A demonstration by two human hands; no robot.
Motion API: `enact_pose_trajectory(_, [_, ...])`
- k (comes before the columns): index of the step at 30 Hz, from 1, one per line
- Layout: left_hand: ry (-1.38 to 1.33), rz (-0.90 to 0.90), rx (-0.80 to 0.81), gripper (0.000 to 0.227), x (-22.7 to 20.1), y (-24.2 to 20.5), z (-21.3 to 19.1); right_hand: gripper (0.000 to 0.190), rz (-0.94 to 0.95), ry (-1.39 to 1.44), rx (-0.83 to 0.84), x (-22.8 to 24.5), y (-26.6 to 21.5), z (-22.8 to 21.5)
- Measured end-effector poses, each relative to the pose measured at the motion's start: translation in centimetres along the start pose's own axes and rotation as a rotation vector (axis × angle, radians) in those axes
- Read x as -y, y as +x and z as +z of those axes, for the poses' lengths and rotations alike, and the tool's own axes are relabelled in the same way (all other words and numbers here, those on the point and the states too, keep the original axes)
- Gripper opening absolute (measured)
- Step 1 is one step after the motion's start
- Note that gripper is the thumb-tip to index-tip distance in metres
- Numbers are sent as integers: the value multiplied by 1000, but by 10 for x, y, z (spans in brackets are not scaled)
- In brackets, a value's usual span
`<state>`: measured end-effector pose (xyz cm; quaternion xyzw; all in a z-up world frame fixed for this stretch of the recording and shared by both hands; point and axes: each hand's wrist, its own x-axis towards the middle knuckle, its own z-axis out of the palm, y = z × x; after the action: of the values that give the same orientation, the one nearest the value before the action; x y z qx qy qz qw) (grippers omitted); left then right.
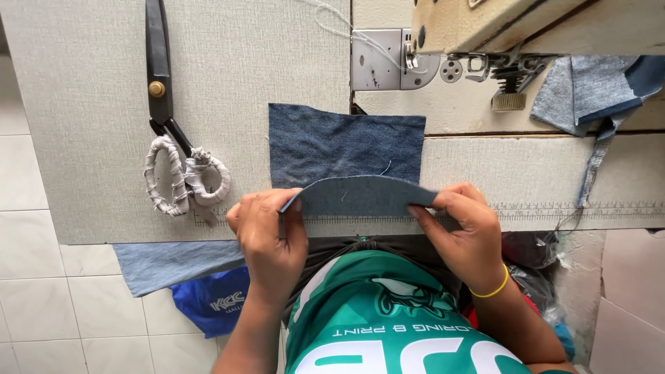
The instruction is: Trimming, folding, and preparing denim fabric components for sewing on an industrial machine.
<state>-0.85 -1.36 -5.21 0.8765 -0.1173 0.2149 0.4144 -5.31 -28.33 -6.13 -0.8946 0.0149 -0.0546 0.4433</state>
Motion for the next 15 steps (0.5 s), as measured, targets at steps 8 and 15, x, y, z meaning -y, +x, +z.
enact_pose_trajectory(8, [87, -75, -43, 7, 0, -4, 3, 35, 77, 16, -133, 12, 0, 13])
enact_pose_trajectory(15, [28, -73, -35, 20, -6, 7, 4, 31, 70, 43, -154, 8, -4, 15])
